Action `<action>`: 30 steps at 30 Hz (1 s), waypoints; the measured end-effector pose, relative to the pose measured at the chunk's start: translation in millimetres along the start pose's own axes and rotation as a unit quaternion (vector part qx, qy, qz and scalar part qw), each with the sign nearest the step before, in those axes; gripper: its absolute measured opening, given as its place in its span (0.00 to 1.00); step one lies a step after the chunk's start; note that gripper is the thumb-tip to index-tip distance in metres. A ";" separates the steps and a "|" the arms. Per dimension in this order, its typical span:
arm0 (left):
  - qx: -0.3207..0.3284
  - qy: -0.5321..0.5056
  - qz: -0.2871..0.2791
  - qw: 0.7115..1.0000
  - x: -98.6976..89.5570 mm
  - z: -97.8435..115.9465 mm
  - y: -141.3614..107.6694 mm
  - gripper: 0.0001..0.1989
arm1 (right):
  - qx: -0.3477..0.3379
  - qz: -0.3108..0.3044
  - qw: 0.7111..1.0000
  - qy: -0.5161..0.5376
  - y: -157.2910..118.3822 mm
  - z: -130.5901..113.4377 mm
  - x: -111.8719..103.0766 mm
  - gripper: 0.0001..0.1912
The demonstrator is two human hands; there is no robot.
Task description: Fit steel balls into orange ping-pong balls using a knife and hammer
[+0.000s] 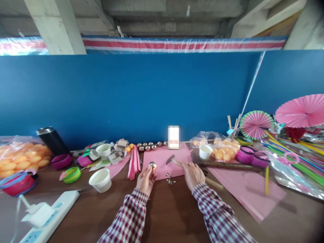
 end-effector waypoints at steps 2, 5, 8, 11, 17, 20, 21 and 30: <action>-0.001 0.002 0.000 1.000 0.2 -0.1 -0.2 0.03 | 0.016 -0.011 1.000 0.003 1.7 1.5 4.5 0.17; -0.003 0.005 0.004 1.000 -0.8 -0.5 -0.4 0.03 | 0.019 -0.014 1.000 0.010 4.2 1.8 10.5 0.16; -0.007 0.009 0.000 1.000 0.0 -1.1 -0.6 0.03 | 0.023 0.009 1.000 0.017 4.6 2.9 10.6 0.15; -0.011 0.011 -0.001 1.000 1.5 -1.2 -0.4 0.03 | 0.012 0.039 0.998 0.040 3.2 0.1 5.2 0.15; -0.014 0.020 0.000 1.000 2.1 -1.6 0.9 0.04 | -0.187 0.086 0.965 0.166 -0.9 -40.8 -1.5 0.21; -0.015 0.022 -0.001 1.000 2.8 -1.7 0.3 0.04 | -0.250 0.065 0.949 0.179 -0.3 -59.6 7.4 0.18; -0.017 0.022 -0.001 1.000 3.3 -1.9 -0.1 0.04 | -0.262 0.053 0.949 0.170 0.3 -64.2 11.1 0.17; -0.016 0.022 0.000 1.000 4.9 -1.8 -1.4 0.04 | -0.323 -0.018 0.930 0.176 -1.9 -74.9 23.3 0.15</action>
Point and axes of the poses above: each hand's wrist, its own y-axis towards the middle knuckle, its own x-axis out of the palm, z = x × y, the point moved 8 cm from there along y, towards the middle knuckle, and after that the axes turned 12 degrees about -z, right-handed, at the moved point
